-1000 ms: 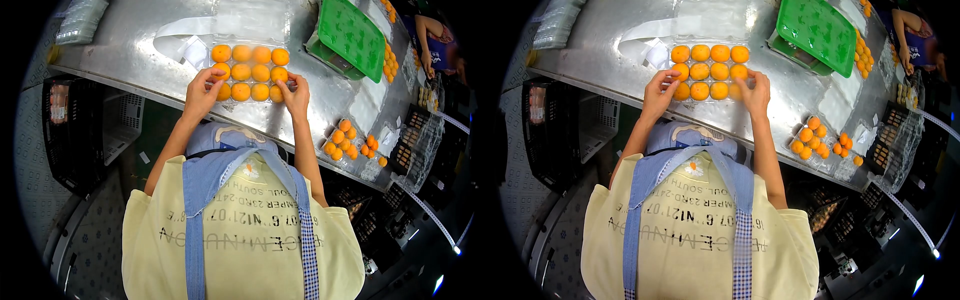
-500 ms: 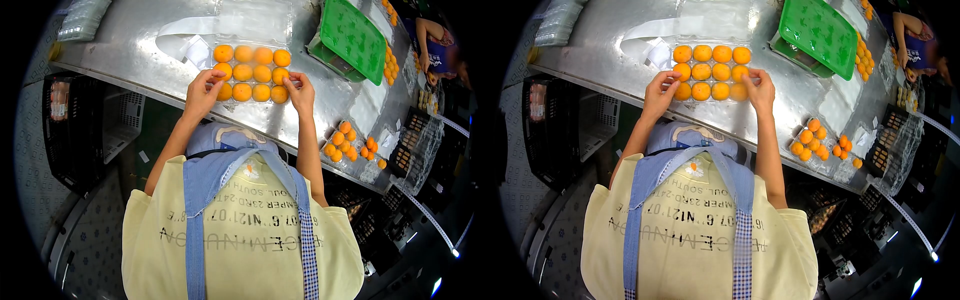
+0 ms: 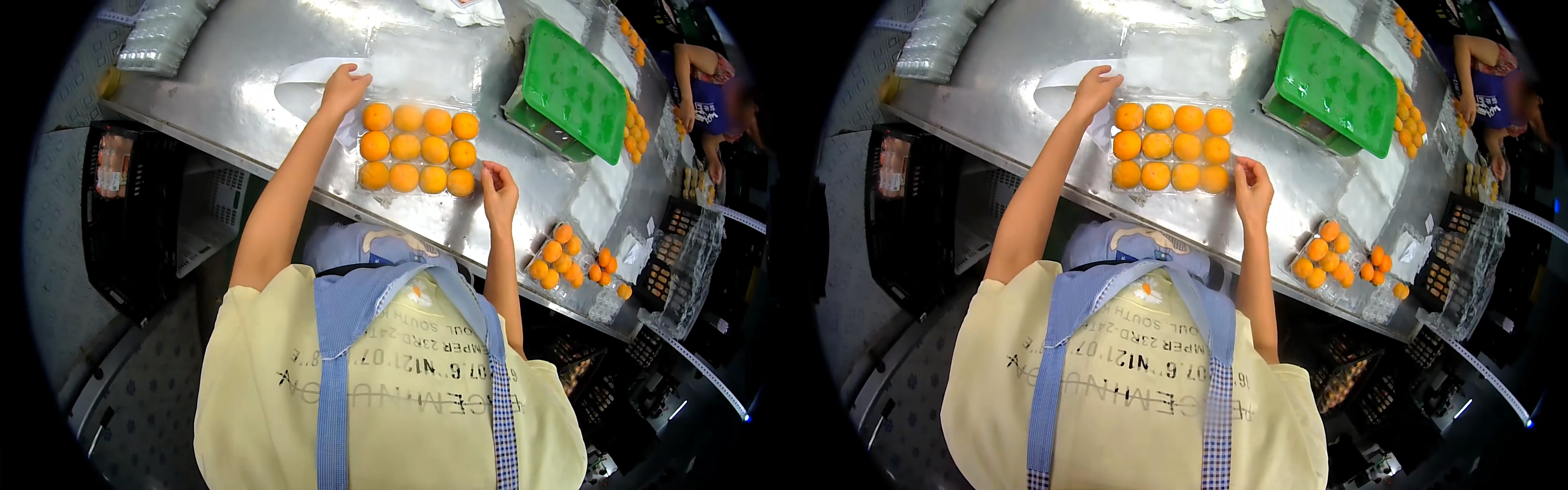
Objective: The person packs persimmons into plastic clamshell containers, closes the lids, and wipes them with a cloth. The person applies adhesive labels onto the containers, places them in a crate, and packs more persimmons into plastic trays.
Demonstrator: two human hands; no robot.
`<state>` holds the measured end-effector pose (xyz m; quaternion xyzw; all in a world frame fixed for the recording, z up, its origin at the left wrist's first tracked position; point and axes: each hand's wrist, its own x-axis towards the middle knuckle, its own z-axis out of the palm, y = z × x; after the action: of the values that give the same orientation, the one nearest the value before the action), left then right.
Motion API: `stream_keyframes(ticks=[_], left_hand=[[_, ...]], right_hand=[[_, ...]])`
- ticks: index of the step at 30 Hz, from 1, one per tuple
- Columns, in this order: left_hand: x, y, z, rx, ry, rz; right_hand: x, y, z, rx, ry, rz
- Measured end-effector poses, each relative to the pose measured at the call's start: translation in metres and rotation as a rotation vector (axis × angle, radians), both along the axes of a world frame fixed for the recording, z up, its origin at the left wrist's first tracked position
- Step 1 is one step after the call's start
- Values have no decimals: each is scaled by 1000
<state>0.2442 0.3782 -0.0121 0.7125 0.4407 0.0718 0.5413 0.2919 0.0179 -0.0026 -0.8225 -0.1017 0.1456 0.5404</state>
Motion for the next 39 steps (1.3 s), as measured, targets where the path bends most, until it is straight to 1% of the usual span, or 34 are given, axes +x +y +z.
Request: stream_keyframes(ticks=[3,6,7,13,14,15,16,17,18,20,21,24,25,29,30,32,35,38,39], left_hand=[[10,-1,-2,5,27,14],[4,0,-5,146,-28,-92],[1,-1,-4,125,-70,-104],[-30,-18,6,208,-184,-132],[-39,-22,11,227,-220,-195],[-49,-28,28,245,-255,-257],[-58,-33,38,263,-291,-319],[-68,-34,36,239,-336,-409],[-76,-35,37,296,-355,-465],[-89,-39,40,411,-391,-575],[-95,-43,50,297,-297,-577],[-105,-45,45,413,-234,-674],[-109,-50,42,388,-238,-669],[-120,-71,36,468,-237,-572],[-123,-75,34,457,-236,-524],[-129,-85,31,435,-233,-429],[-135,-98,40,177,-95,-264],[-148,-97,5,-149,-13,-262],[-147,-101,8,-251,-64,-187]], right_hand=[[-1,-11,-1,-16,52,-31],[-3,-18,-1,-21,82,-54],[-3,-19,-1,-12,80,-56],[-4,-17,3,21,92,-54],[-3,-16,4,23,93,-53],[-2,-16,4,25,94,-52],[-1,-18,1,81,140,-77],[1,-21,-4,138,186,-101],[1,-20,-1,194,231,-124],[1,-19,6,209,316,-158],[1,-17,13,217,358,-173],[-3,-15,26,93,497,-70],[-5,-14,26,70,503,-50],[-13,-14,11,-22,511,40],[-15,-14,7,-47,510,64],[-20,-13,1,17,583,21],[-26,-8,4,78,600,-35],[-26,-7,2,116,593,-61],[-26,-7,2,127,595,-65]])
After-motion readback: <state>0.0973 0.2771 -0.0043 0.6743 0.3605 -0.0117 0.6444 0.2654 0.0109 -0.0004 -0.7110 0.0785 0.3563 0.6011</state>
